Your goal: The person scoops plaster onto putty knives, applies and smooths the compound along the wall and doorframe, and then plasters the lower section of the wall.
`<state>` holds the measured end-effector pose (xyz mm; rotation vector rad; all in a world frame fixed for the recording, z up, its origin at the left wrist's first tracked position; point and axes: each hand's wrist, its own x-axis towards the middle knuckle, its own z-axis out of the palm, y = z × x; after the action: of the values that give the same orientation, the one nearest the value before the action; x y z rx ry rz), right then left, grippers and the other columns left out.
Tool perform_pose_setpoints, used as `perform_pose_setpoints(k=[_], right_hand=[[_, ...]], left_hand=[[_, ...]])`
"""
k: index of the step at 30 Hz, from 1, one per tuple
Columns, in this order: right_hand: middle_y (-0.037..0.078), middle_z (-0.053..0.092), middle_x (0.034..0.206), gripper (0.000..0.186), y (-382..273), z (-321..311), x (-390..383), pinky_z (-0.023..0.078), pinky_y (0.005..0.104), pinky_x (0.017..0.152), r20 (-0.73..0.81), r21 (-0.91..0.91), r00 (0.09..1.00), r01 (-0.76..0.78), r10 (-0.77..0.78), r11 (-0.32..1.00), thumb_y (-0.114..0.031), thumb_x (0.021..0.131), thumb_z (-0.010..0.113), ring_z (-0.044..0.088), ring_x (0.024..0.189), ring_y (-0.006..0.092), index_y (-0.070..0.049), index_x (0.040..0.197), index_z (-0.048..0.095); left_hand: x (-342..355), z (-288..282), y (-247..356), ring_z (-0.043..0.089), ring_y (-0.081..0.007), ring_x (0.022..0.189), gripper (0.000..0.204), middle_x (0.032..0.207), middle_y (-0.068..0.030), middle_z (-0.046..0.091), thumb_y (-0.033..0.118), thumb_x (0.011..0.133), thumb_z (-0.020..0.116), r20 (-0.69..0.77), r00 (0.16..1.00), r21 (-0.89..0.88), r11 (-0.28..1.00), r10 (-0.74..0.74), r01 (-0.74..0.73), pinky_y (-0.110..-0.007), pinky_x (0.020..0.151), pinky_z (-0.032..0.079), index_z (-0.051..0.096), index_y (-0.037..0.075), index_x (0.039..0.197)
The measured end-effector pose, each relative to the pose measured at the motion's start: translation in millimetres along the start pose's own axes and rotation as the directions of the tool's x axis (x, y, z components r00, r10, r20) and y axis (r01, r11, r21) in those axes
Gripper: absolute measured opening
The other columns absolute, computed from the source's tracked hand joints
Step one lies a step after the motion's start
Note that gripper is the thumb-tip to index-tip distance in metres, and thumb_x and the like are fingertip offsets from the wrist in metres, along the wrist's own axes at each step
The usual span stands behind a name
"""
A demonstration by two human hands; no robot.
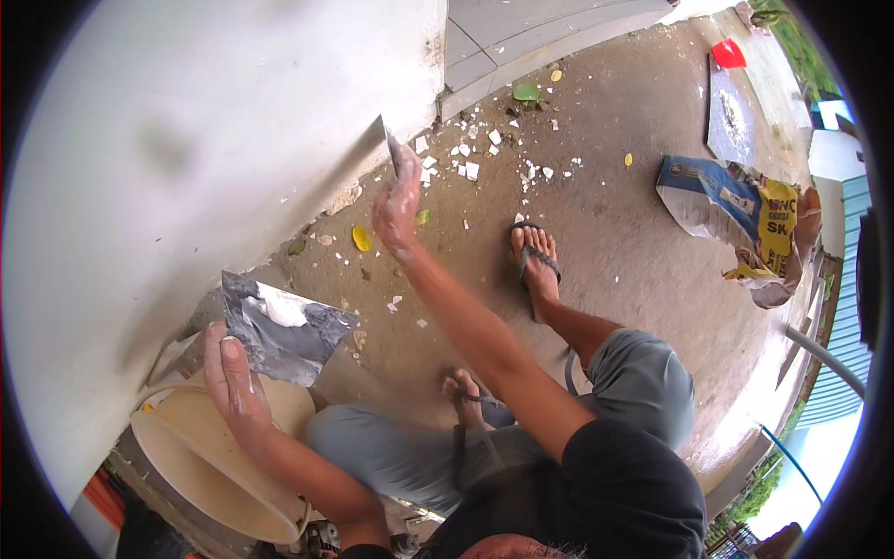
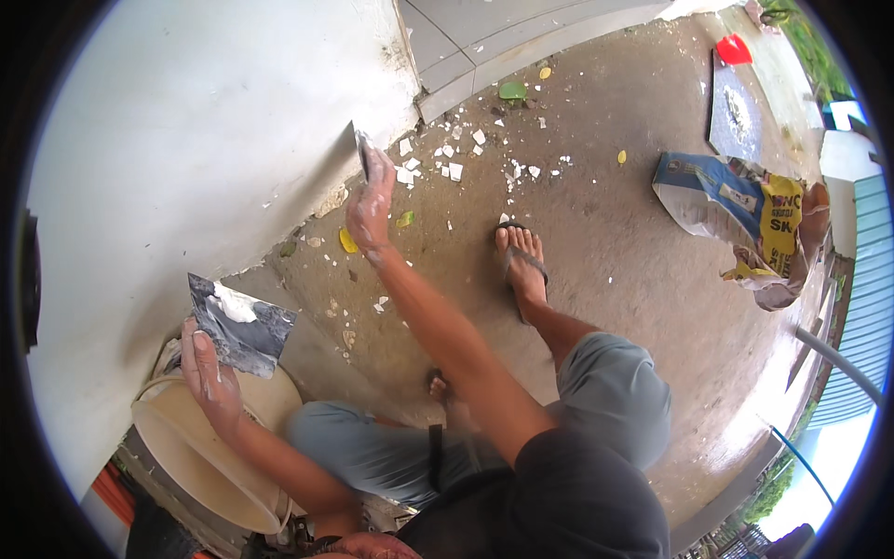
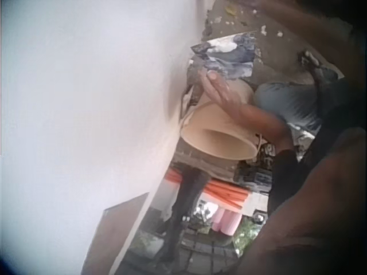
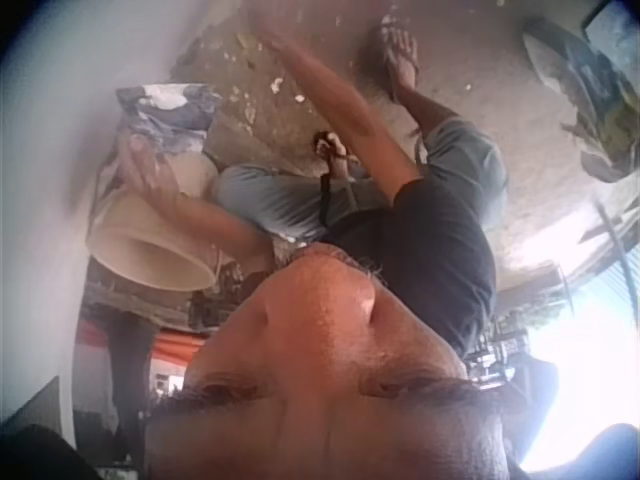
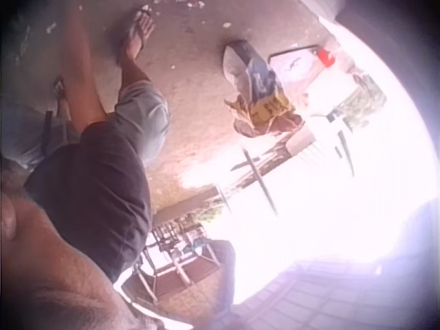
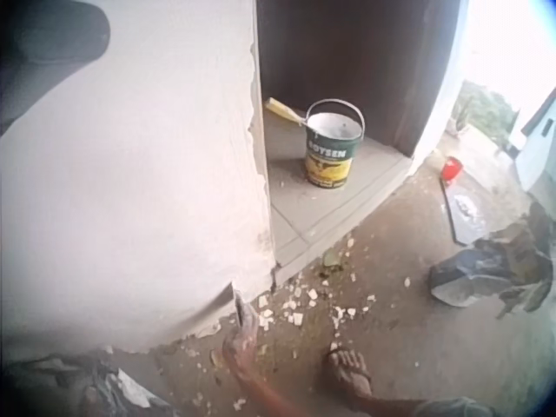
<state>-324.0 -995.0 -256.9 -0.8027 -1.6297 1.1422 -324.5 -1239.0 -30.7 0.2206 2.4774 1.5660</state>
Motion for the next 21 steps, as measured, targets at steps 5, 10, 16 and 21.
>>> perform_pose_setpoints(k=[5,10,16,21], right_hand=[[0.027,0.043,0.143,0.057,13.5,-35.1,50.5,0.028,0.045,0.116,-0.095,-0.136,0.995,-0.019,0.006,0.991,0.008,0.085,0.031,0.042,0.132,0.0389,0.009,0.142,0.036],[0.026,0.042,0.142,0.061,10.0,-22.6,76.3,0.025,0.0443,0.116,-0.095,-0.083,0.995,0.005,-0.013,0.997,0.007,0.083,0.032,0.037,0.135,0.038,0.008,0.143,0.035],[0.028,0.039,0.142,0.064,12.8,0.3,68.8,0.026,0.0468,0.116,-0.103,-0.14,0.993,0.037,-0.052,0.989,0.012,0.08,0.034,0.036,0.133,0.0411,0.009,0.144,0.032],[0.031,0.033,0.141,0.07,7.8,16.0,47.3,0.024,0.0498,0.115,-0.067,-0.109,0.985,0.152,-0.16,0.982,0.012,0.076,0.039,0.032,0.134,0.0432,0.01,0.145,0.027]], left_hand=[[11.1,0.0,-16.9,0.054,-0.021,0.108,0.05,0.124,-0.0161,0.057,0.032,0.101,0.055,-0.11,0.989,0.141,0.987,0.1,-0.084,-0.031,0.092,0.045,0.053,-0.009,0.129],[7.8,-13.9,-29.9,0.054,-0.0221,0.109,0.048,0.124,-0.0181,0.057,0.03,0.102,0.052,-0.048,0.981,0.222,0.96,0.189,-0.174,-0.033,0.094,0.045,0.053,-0.01,0.129],[1.2,-18.7,-14.3,0.054,-0.0237,0.112,0.047,0.128,-0.0199,0.055,0.028,0.102,0.052,-0.058,0.998,0.093,0.996,-0.005,0.01,-0.035,0.096,0.045,0.054,-0.01,0.128],[-6.0,-1.6,-4.2,0.053,-0.0232,0.113,0.048,0.13,-0.0199,0.054,0.03,0.102,0.053,-0.162,0.986,0.063,0.998,0.027,-0.017,-0.034,0.096,0.044,0.054,-0.01,0.128]])
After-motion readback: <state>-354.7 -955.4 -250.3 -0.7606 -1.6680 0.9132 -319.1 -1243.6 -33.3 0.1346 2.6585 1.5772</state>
